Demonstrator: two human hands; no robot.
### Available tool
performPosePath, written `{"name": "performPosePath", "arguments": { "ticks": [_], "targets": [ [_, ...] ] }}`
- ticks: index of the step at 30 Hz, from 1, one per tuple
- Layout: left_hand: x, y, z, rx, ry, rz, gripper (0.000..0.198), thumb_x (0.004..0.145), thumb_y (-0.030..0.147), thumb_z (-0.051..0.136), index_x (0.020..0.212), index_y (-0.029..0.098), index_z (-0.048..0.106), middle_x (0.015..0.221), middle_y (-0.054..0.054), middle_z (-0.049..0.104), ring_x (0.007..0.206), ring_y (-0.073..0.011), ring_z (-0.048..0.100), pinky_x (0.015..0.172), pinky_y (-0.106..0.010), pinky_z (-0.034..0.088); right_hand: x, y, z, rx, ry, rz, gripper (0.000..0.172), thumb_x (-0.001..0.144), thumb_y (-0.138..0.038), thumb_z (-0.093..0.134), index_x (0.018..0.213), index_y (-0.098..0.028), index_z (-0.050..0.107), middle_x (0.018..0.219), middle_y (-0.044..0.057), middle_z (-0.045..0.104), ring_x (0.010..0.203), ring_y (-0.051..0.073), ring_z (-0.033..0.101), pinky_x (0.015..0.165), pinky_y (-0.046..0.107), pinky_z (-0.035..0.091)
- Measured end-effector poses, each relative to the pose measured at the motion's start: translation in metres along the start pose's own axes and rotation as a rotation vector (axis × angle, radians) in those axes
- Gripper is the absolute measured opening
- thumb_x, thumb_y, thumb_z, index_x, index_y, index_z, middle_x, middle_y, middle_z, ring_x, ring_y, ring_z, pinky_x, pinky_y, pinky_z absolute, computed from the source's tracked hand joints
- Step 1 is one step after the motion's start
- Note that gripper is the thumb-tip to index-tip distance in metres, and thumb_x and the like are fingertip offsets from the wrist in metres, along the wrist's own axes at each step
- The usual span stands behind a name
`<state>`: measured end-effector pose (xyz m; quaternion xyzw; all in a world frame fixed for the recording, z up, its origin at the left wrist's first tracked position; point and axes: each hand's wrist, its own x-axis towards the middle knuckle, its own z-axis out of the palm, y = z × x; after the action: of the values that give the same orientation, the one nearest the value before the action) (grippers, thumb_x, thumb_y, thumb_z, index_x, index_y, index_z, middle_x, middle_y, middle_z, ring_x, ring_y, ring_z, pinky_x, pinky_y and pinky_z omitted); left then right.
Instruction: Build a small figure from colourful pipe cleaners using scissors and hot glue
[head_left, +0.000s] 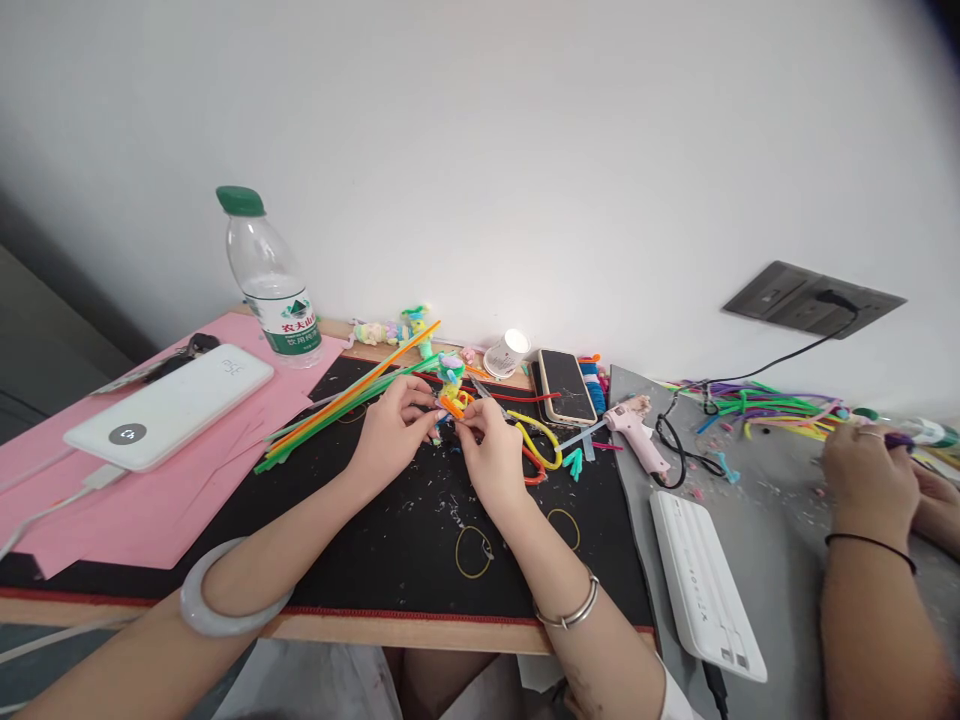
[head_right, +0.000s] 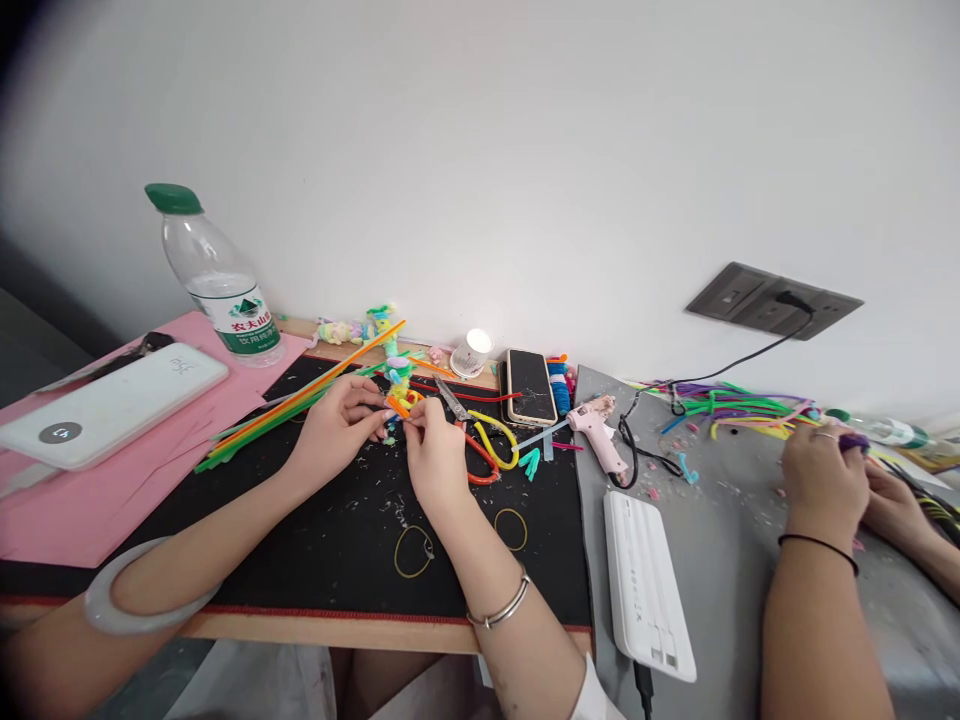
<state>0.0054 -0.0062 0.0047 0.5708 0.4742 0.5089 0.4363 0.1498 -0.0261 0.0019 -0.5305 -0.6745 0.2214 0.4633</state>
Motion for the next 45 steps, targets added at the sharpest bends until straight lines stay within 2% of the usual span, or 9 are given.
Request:
{"name": "performPosePath", "arguments": {
  "ticks": [13,18,23,25,28,34,39,45],
  "targets": [
    [0.005,-0.004,-0.003,-0.052,0.016,-0.026,0.031,0.071,0.025,0.067,0.093,0.021,0.046,0.085,0.001,0.062,0.052,-0.0102,0.061,0.051,-0.024,0.051,0.0,0.001,0.0,0.068,0.004,-0.033,0.01,0.082,-0.014,0.053,0.085,-0.022,0.05,0.082,0.002,0.069,0.079,0.017,0.07,0.071,0.027,0.054],
    [0.01,-0.003,-0.007,-0.175,0.004,-0.071,0.036,0.069,0.029,0.07,0.093,0.02,0.045,0.084,0.002,0.062,0.051,-0.0089,0.058,0.049,-0.023,0.049,0.001,0.001,-0.008,0.006,0.095,-0.045,0.003,0.085,-0.019,0.051,0.084,-0.022,0.052,0.075,0.001,0.067,0.069,0.016,0.067,0.066,0.026,0.051],
    [0.009,0.007,-0.009,-0.292,-0.11,-0.194,0.041,0.066,0.033,0.073,0.095,0.02,0.046,0.081,0.003,0.06,0.053,-0.0068,0.055,0.05,-0.02,0.047,0.005,0.005,-0.016,-0.027,0.178,0.007,0.007,0.087,-0.025,0.048,0.088,-0.021,0.053,0.059,-0.003,0.057,0.053,0.014,0.055,0.058,0.026,0.045],
    [0.007,0.009,-0.009,-0.321,-0.175,-0.226,0.041,0.067,0.033,0.074,0.095,0.02,0.047,0.081,0.004,0.06,0.054,-0.0059,0.054,0.052,-0.02,0.047,0.006,0.005,-0.017,0.009,0.19,0.014,0.008,0.086,-0.026,0.049,0.089,-0.02,0.054,0.061,-0.003,0.056,0.054,0.014,0.053,0.057,0.026,0.044],
    [0.006,0.009,-0.01,-0.354,-0.253,-0.237,0.039,0.068,0.031,0.075,0.096,0.02,0.049,0.08,0.004,0.059,0.055,-0.0058,0.053,0.05,-0.018,0.045,0.009,0.005,-0.018,0.133,0.146,0.021,0.01,0.082,-0.024,0.052,0.09,-0.019,0.056,0.074,0.001,0.061,0.064,0.014,0.057,0.061,0.025,0.046],
    [0.005,0.007,-0.01,-0.335,-0.305,-0.258,0.039,0.067,0.032,0.075,0.097,0.021,0.052,0.069,0.005,0.057,0.056,-0.0093,0.055,0.05,-0.02,0.046,0.015,0.008,-0.022,0.345,-0.077,0.125,0.026,0.072,-0.024,0.059,0.097,-0.018,0.062,0.1,0.006,0.067,0.076,0.014,0.06,0.062,0.024,0.049],
    [0.005,0.006,-0.011,-0.289,-0.352,-0.252,0.038,0.071,0.033,0.072,0.101,0.02,0.053,0.075,0.002,0.06,0.058,-0.0092,0.057,0.052,-0.021,0.048,0.017,0.014,-0.02,0.402,-0.205,0.18,0.027,0.07,-0.025,0.064,0.096,-0.017,0.065,0.081,0.002,0.068,0.071,0.014,0.061,0.061,0.024,0.05],
    [0.004,0.006,-0.011,-0.226,-0.365,-0.236,0.038,0.07,0.033,0.071,0.102,0.02,0.053,0.071,0.002,0.062,0.057,-0.011,0.059,0.053,-0.023,0.049,0.016,0.018,-0.017,0.419,-0.218,0.191,0.02,0.069,-0.024,0.066,0.088,-0.016,0.066,0.075,0.002,0.068,0.066,0.014,0.061,0.061,0.025,0.051]
  ]
}}
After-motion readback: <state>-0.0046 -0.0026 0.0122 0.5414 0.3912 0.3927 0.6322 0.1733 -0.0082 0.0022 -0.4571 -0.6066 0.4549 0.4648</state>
